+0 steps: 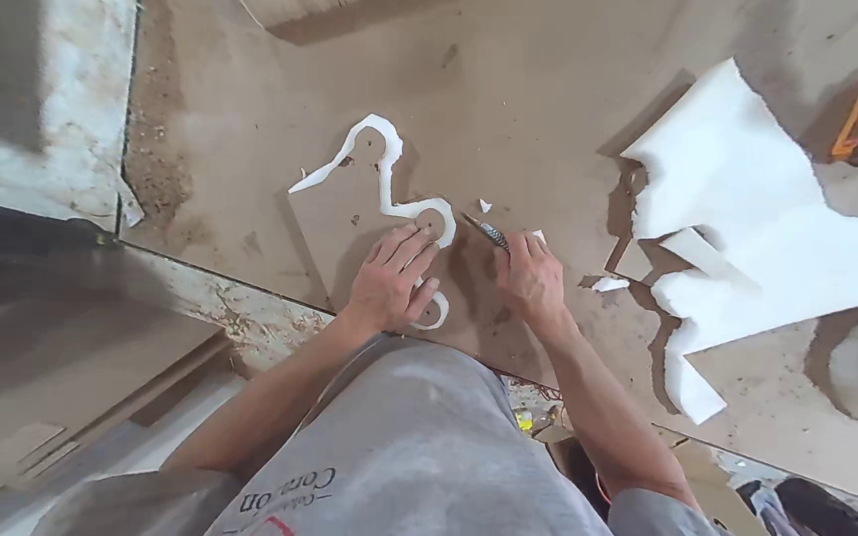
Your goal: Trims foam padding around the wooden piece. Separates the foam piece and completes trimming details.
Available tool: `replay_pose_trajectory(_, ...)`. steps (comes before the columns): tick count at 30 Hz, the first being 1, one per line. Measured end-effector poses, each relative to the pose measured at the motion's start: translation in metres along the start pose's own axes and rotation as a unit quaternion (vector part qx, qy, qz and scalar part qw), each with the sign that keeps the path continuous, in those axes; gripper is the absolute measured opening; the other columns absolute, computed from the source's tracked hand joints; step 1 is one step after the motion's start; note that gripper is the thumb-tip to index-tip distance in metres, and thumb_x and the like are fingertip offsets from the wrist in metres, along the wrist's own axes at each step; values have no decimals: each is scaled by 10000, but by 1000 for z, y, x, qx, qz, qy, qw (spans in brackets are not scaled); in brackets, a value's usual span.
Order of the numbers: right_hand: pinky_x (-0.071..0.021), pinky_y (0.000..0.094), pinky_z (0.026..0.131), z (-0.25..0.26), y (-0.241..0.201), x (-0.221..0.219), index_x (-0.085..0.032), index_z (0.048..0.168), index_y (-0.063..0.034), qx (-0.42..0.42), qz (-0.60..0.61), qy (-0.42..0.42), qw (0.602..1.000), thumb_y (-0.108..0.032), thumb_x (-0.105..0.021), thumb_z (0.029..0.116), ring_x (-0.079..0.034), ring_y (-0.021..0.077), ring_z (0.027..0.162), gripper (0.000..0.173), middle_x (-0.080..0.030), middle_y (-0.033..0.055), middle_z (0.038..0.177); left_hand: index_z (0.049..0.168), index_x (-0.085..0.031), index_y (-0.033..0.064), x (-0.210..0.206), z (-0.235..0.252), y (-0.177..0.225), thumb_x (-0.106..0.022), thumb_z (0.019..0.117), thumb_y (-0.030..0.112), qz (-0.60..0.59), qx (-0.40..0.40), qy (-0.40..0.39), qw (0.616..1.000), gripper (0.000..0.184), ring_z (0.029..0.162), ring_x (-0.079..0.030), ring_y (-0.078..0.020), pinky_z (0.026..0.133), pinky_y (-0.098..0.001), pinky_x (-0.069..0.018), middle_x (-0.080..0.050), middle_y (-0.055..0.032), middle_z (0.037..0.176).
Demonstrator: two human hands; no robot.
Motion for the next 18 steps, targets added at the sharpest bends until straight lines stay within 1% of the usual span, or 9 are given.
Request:
replay_pose_trajectory(7,-581,499,745,-1,0,-2,-668,1200,-13,5,-18,-9,1000,-198,-504,1019,-706,374,938,306,-701,193,1039,1257,-716,93,-2,-2,-1,-421,1046,411,-10,-7,7,1000,482,1455,-440,-304,1206,-488,-345,-572,-109,1485)
replay_pose_trajectory(10,-577,490,754,8,-5,-3,-670,1203,-15,10,-26,-15,1000,-191,-515,1021,-697,367,937,297,-689,189,1022,1238,-727,99,-3,-2,-2,-421,1042,420,-9,-5,8,1000,484,1454,-443,-308,1207,-488,-344,-576,-107,1483)
replay_pose_trajectory(12,-580,495,761,13,-9,-3,-662,1206,-16,12,-29,-22,999,-192,-529,1024,-699,371,947,286,-690,193,1033,1224,-733,92,-4,-2,-2,-422,1044,416,-10,-5,3,1000,484,1453,-442,-318,1204,-499,-341,-572,-118,1485)
replay_pose_trajectory(15,-579,509,773,7,-1,6,-654,1241,-24,7,-30,-44,999,-209,-520,1031,-696,386,975,311,-691,201,1062,1207,-738,84,-2,-1,-2,-425,1041,411,-12,-7,1,1000,482,1454,-442,-315,1205,-497,-343,-570,-113,1488)
replay_pose_trajectory(17,-575,523,757,6,4,10,-660,1221,-2,13,-31,-50,998,-198,-517,1028,-691,408,961,310,-684,221,1050,1192,-743,85,-1,-1,-2,-429,1042,417,-10,-4,3,1000,481,1453,-445,-315,1209,-497,-345,-574,-110,1485)
replay_pose_trajectory(18,-575,529,774,8,3,10,-658,1223,-3,11,-32,-57,998,-199,-514,1029,-692,411,983,311,-687,224,1071,1183,-745,84,-1,-2,-2,-429,1043,417,-11,-4,3,1000,480,1450,-450,-319,1207,-500,-346,-575,-112,1484)
Point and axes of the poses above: each hand's wrist, its own z-axis towards the middle knuckle, its own x-axis out of the back of the hand, y = z × x, the point moved 1 cm from there along z, towards the middle knuckle
